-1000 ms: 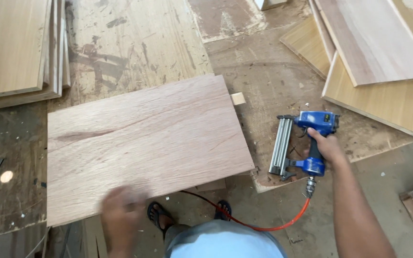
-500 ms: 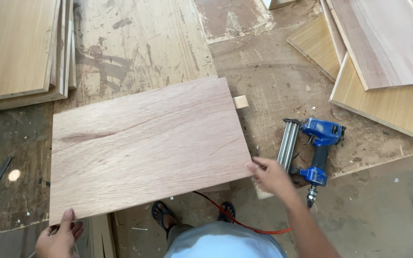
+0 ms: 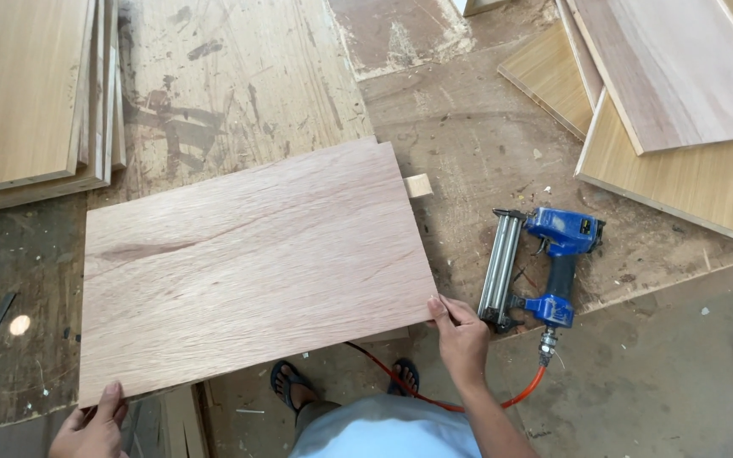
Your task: The person attaches thin wooden panels to a larger board by lining them up and using a pneumatic nail gun to secure them.
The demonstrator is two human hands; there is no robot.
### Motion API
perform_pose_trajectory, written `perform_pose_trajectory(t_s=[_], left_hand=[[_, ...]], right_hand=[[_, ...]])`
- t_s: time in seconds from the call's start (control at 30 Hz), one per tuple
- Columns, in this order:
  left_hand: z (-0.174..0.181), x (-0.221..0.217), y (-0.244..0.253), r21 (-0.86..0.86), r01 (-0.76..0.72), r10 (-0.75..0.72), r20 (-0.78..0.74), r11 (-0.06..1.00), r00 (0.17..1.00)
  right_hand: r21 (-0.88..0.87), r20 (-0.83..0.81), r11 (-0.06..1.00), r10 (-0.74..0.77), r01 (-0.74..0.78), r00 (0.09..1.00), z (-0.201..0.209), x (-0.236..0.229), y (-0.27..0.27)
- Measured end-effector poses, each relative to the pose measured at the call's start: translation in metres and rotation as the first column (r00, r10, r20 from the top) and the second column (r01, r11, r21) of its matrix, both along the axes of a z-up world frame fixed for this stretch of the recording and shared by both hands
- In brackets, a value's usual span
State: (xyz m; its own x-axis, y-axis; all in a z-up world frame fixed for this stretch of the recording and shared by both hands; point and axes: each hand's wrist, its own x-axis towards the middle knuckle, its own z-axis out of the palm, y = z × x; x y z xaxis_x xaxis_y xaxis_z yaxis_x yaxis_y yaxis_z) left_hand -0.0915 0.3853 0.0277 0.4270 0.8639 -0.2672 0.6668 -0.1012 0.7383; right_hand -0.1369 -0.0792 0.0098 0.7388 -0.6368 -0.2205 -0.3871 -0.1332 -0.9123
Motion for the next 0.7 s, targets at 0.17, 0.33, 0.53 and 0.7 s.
perform_pose_trajectory(t_s=[0.17, 0.33, 0.53, 0.7], left_hand=[[-0.032, -0.005, 0.024, -0.011, 0.165, -0.162, 0.149, 0.986, 0.976], [-0.084, -0.003, 0.063, -0.005, 0.049, -0.043, 0.395, 0.999, 0.918], [-0.065, -0.004, 0.048, -0.036, 0.063, -0.047, 0.336, 0.997, 0.941], [-0.111, -0.005, 0.106, -0.045, 0.234, -0.199, 0.386, 0.971, 0.901]], right_hand=[[0.008, 0.035, 1.000, -0.006, 0.006, 0.999, -0.019, 0.000, -0.008], [0.230, 0.068, 0.960, 0.146, -0.158, 0.987, -0.034, -0.004, -0.017], [0.069, 0.084, 0.996, 0.047, -0.053, 0.995, -0.027, -0.015, -0.009], [0.067, 0.150, 0.997, -0.033, 0.024, 0.988, -0.026, -0.017, -0.001]])
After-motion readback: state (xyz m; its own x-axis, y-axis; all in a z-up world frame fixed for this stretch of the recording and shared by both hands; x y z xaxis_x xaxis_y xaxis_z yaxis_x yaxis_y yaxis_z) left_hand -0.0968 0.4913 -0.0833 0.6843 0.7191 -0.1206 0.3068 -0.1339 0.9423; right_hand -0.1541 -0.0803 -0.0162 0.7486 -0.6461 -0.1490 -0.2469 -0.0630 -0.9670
